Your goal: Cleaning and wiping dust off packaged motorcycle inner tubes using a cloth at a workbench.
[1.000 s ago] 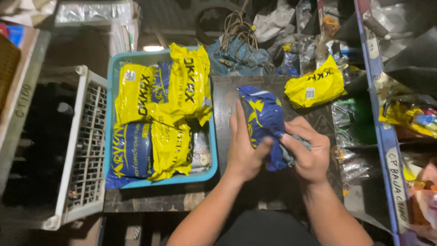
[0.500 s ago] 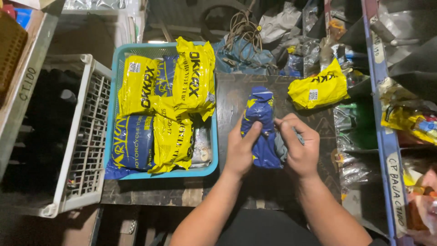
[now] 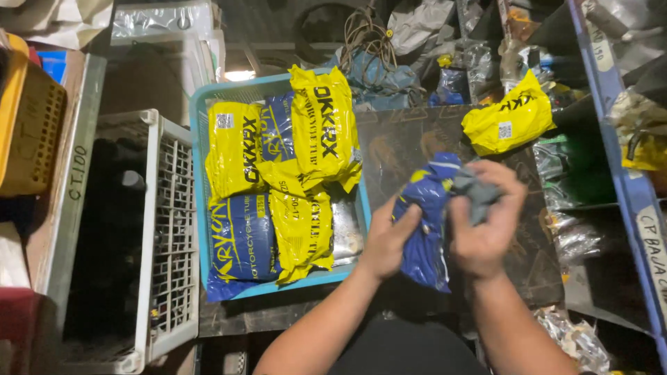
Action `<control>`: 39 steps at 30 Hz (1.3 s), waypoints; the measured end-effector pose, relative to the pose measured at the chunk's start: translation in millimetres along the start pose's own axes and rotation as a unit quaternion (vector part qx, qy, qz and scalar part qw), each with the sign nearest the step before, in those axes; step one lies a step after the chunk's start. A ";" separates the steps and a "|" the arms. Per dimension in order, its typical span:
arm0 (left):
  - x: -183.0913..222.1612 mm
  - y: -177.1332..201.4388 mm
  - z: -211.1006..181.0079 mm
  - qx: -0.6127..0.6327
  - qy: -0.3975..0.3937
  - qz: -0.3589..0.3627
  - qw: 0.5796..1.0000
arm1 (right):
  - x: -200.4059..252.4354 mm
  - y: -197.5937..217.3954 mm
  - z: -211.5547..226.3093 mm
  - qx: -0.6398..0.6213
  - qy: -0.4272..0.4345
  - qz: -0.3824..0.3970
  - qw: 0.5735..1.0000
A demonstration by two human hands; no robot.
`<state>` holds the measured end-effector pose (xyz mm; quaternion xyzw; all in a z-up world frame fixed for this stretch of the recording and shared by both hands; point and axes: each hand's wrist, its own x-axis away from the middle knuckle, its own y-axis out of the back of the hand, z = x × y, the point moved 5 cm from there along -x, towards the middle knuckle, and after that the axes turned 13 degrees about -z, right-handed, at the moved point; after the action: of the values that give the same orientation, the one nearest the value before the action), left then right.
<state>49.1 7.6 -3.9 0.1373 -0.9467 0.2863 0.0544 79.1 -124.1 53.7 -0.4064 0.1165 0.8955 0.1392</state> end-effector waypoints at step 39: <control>-14.2 -23.7 75.1 0.415 0.151 -0.059 0.895 | -34.7 77.6 0.3 -0.140 0.084 0.339 0.926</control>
<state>67.8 -50.0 -56.4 0.1580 -0.7127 0.6664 0.1516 74.1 -201.9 87.7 -0.4319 0.1320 0.8589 -0.2415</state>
